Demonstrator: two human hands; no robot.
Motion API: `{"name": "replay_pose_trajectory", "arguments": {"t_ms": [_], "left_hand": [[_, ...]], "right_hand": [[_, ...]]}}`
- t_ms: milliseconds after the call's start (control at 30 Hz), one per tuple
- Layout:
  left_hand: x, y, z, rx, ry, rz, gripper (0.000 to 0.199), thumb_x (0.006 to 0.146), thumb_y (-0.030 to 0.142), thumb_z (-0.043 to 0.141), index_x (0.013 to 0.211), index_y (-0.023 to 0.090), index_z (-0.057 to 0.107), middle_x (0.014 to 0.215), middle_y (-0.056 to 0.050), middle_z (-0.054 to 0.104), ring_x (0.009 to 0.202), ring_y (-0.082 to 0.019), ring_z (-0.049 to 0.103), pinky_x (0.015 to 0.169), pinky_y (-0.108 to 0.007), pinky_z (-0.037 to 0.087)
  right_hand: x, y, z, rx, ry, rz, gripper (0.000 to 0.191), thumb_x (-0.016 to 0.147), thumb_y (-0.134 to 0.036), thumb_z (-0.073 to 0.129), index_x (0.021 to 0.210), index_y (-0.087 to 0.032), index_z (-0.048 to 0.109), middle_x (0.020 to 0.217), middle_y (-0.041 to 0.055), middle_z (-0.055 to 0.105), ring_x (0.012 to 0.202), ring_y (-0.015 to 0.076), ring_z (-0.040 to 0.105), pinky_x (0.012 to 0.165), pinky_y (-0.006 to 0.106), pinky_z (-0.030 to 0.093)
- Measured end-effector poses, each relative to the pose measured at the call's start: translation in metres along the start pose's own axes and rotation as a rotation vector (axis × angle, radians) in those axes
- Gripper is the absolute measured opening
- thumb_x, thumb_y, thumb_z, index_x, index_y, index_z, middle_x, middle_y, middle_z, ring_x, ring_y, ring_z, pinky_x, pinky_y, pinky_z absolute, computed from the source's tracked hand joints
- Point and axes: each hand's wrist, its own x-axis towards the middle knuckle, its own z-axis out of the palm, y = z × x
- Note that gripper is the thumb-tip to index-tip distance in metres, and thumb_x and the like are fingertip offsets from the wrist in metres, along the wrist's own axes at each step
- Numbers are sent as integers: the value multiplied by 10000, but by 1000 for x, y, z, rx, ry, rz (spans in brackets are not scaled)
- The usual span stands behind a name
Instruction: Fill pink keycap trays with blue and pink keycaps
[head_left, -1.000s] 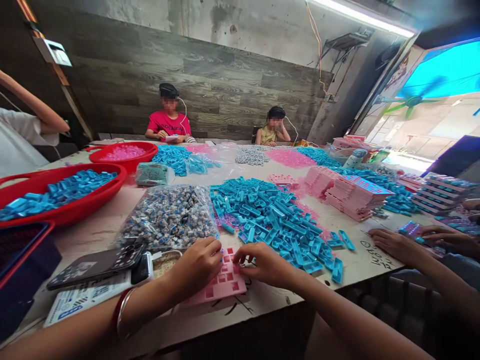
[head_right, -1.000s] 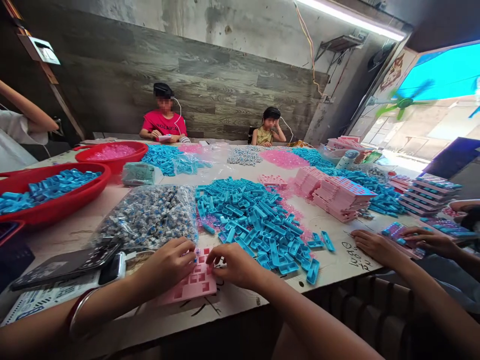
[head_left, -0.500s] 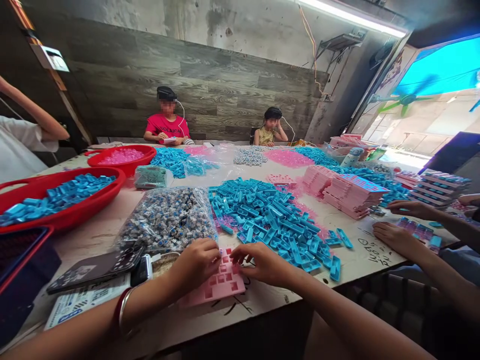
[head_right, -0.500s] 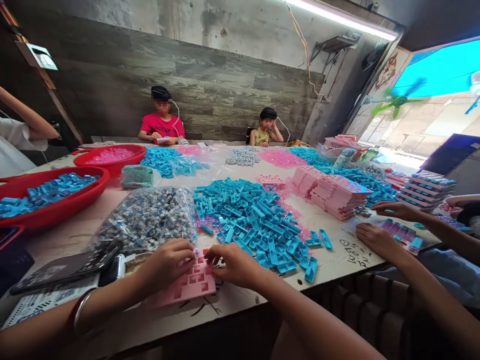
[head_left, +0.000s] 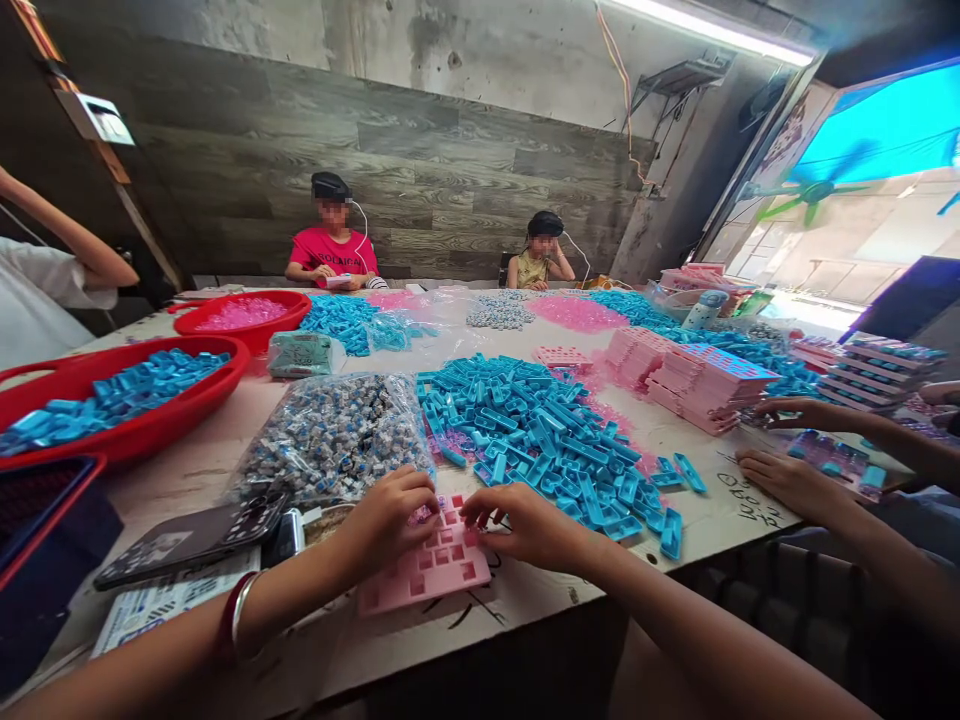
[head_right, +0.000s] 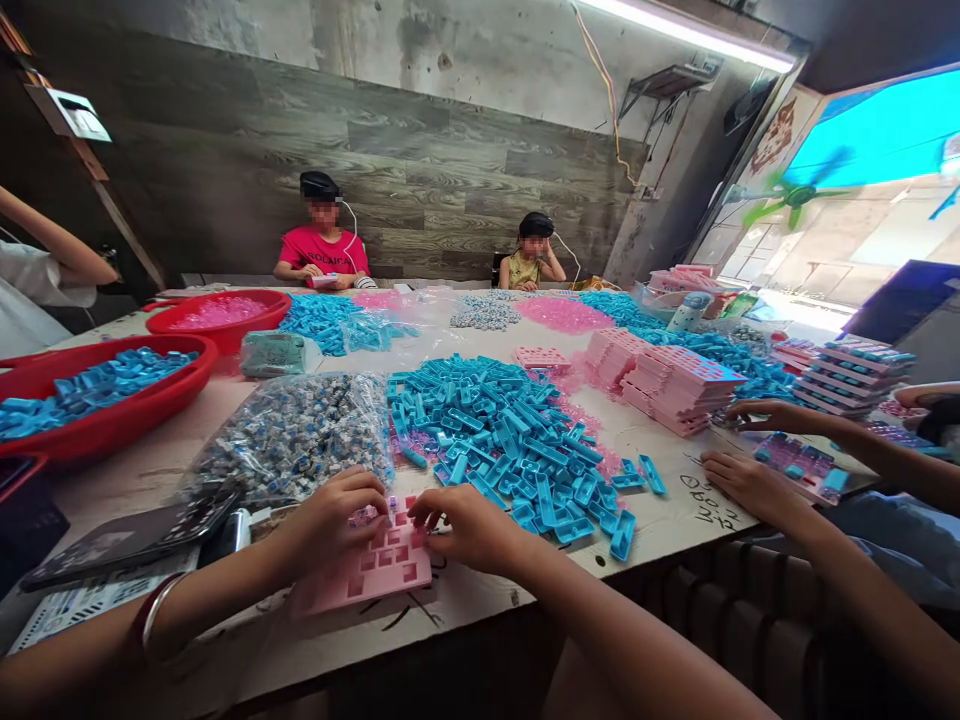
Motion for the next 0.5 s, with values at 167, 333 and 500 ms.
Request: {"name": "replay_pose_trajectory", "arguments": {"t_ms": [167,333,500], "left_hand": [[0,-2,-1,28,-25,4,38,776,152,611,780,174,641,846,-29,618,820,-173,544,771,-298,433],[-4,4,-4,110,-26,-24,92,759,154,622,797,217,678,866,-19,628,823,-187,542,782,-333,415],[-4,9,-6,160,-23,-28,108,762,174,636,805,245,706,862,-14,641,805,-182,543,763,-330,400]], "right_hand": [[0,0,0,2,0,2,228,749,-95,596,957,-179,641,885,29,687,752,131,621,694,246,495],[0,-1,0,0,-3,3,221,750,-90,594,948,-177,641,869,25,686,747,129,621,691,240,493],[0,0,-1,-20,-3,-1,227,742,-85,599,943,-180,646,869,25,687,744,132,623,691,240,490]]}}
